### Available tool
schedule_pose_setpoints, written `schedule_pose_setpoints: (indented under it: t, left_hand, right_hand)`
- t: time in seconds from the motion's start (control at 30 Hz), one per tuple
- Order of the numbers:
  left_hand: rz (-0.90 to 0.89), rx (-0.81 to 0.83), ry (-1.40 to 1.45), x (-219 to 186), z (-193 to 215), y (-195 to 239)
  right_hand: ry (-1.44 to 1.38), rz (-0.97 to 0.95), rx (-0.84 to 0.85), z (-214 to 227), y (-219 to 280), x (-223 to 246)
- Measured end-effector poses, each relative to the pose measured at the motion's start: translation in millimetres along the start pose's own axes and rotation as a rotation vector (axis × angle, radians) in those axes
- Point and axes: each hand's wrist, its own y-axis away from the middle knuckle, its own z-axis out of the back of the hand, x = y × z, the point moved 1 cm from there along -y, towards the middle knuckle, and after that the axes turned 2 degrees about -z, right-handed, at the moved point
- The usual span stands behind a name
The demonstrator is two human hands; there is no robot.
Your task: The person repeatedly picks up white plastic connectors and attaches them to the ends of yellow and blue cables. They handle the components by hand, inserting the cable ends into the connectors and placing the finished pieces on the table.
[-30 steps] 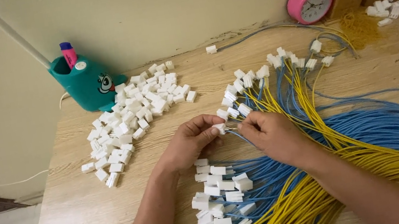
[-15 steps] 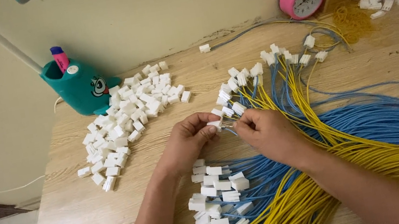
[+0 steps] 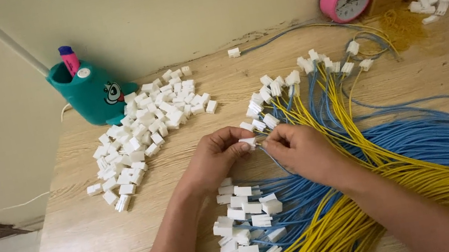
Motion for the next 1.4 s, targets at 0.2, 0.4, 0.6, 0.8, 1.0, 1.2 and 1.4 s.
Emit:
schedule_pose_setpoints:
  t: [0.2, 0.4, 0.6, 0.8, 1.0, 1.2, 1.4]
  left_hand:
    - [-0.018, -0.004, -0.002, -20.1, -7.9, 7.8]
    - [-0.066, 0.035, -0.004, -3.8, -11.5, -1.9]
    - [-0.096, -0.025, -0.223, -38.1, -16.6, 7.9]
    - [-0.163, -0.113, -0.485, -11.8, -5.0, -3.4]
    - [-0.177, -0.161, -0.415, -2.7, 0.0, -7.0]
    - [-0.106, -0.129, -0.154, -21.9, -1.9, 9.4]
    - [-0.073, 0.002, 0.012, -19.5, 10.5, 8.7]
  right_hand:
    - [0.061, 0.046, -0.073, -3.6, -4.8, -9.9]
    - [0.051, 0.06, -0.076, -3.7, -4.8, -9.6]
    - [0.506, 0.608, -0.312, -6.0, -3.3, -7.7]
    - [0.607, 0.606, 0.106, -23.1, 10.7, -1.2]
    - [0.846, 0.626, 0.06, -25.1, -5.3, -38.8]
    - [0.912, 0.602, 0.035, -27.8, -2.6, -29.3]
    - [0.722, 0.316, 0.141, -5.0, 1.6, -3.5]
